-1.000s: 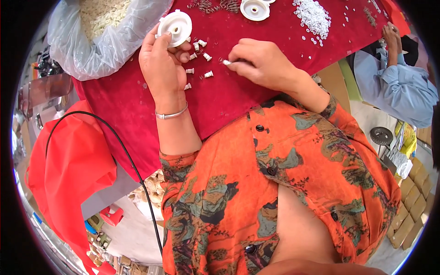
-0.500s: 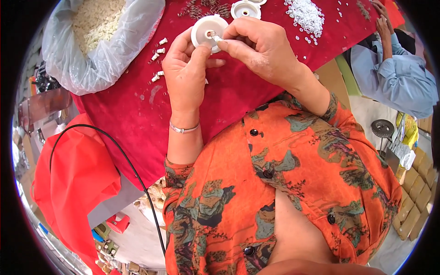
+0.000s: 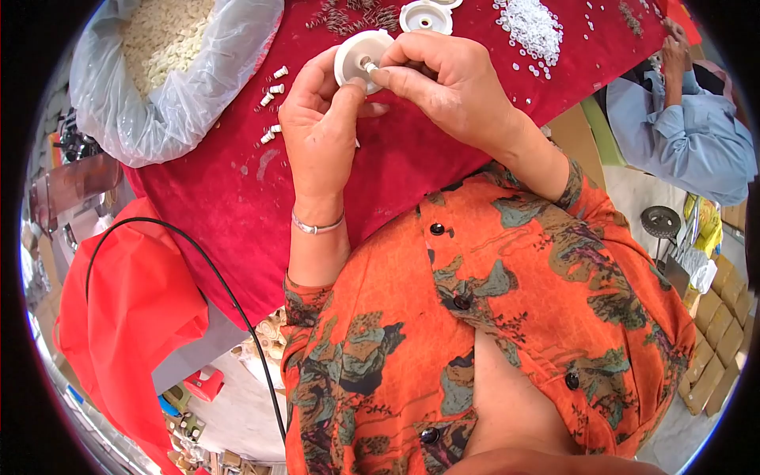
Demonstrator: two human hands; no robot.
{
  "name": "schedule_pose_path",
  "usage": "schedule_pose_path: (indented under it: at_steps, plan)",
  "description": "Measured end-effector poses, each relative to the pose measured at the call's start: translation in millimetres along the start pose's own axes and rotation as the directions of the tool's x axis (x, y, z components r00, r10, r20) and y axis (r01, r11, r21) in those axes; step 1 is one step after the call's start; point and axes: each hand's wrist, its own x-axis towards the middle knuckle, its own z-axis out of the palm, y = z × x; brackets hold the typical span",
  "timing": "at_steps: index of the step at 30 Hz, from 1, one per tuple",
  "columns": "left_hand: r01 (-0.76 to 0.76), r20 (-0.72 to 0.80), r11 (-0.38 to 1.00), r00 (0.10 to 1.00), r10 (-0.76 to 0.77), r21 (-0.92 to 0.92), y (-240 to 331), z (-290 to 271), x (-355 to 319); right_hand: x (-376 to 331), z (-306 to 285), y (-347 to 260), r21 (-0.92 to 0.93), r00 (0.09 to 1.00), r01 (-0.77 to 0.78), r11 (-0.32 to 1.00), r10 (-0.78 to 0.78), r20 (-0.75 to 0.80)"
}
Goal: The person assembles plastic valve components by fitting small plastic pieces and springs into round plastic caps by hand.
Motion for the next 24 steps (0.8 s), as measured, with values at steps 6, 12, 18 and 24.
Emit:
schedule_pose_path:
  at_steps: [6,12,18,24]
  plan:
    - [-0.02,0.011,0.998,1.0,0.019,0.052,-1.2,-1.7,0.8,0.5,5.7,4.0,0.063,0.999,-0.047,0.997,0.048,-0.015]
    - [-0.041,0.032,0.996,0.999,0.039,0.078,-3.9,-2.0,0.8,1.1,9.0,7.4,0.206,0.995,-0.097,0.974,0.099,0.001]
    - [-0.071,0.012,0.989,0.997,0.07,0.13,-2.8,-0.4,-0.5,-2.8,12.1,6.3,0.249,0.976,-0.196,0.949,0.214,-0.047]
    - [-0.129,0.049,0.966,0.991,0.121,0.223,-4.3,-4.8,-0.1,-4.0,15.7,14.3,0.43,0.948,-0.252,0.867,0.311,-0.07]
